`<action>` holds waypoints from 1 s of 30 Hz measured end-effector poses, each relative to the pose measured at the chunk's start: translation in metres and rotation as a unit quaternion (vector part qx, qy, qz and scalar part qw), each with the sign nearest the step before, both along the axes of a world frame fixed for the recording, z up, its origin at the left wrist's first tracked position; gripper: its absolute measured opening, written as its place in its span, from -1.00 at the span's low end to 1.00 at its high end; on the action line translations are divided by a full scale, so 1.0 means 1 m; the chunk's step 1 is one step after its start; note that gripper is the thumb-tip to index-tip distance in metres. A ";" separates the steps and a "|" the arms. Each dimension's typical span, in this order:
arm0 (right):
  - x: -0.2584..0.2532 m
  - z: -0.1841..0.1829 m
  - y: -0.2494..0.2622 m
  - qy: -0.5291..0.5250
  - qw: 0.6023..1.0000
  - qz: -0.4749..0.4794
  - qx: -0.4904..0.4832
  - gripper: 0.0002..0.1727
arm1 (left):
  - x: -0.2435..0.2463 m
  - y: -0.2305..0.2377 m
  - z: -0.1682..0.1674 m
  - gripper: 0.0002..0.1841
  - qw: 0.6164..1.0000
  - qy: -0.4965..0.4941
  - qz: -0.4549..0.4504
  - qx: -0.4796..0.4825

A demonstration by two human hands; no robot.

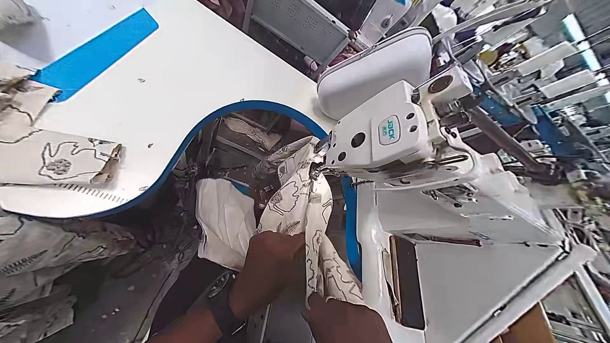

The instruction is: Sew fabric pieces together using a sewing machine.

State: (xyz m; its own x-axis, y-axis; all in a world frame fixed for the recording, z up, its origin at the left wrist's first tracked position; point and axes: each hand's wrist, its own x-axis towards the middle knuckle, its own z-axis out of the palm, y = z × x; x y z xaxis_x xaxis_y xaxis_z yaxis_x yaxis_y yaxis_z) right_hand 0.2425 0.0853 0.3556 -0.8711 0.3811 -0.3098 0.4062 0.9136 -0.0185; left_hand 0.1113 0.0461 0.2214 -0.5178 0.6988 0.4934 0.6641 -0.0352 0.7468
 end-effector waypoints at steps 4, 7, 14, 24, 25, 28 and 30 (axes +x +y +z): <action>-0.011 -0.011 0.002 0.034 0.998 -0.013 0.041 -0.63 | -0.016 0.004 0.010 -0.74 0.999 0.022 -0.021 -0.025; -0.017 -0.024 -0.001 0.071 0.992 -0.024 0.099 -0.62 | -0.018 0.005 0.014 -0.72 0.999 0.020 -0.033 -0.036; -0.022 -0.035 0.006 0.126 0.976 -0.018 0.179 -0.66 | -0.055 0.005 0.038 -0.83 0.938 -0.103 -0.283 -0.172; -0.024 -0.038 0.020 0.181 0.969 -0.020 0.168 -0.76 | -0.045 -0.008 0.031 -0.74 0.971 0.029 -0.200 -0.129; -0.025 -0.039 0.022 0.187 0.968 -0.018 0.165 -0.76 | -0.046 -0.008 0.030 -0.74 0.973 0.041 -0.188 -0.129; -0.029 -0.050 0.032 0.221 0.965 -0.010 0.140 -0.73 | -0.047 -0.002 0.032 -0.78 0.972 0.064 -0.181 -0.136; -0.028 -0.053 0.040 0.242 0.965 -0.027 0.101 -0.70 | -0.050 -0.001 0.037 -0.76 0.960 0.053 -0.206 -0.180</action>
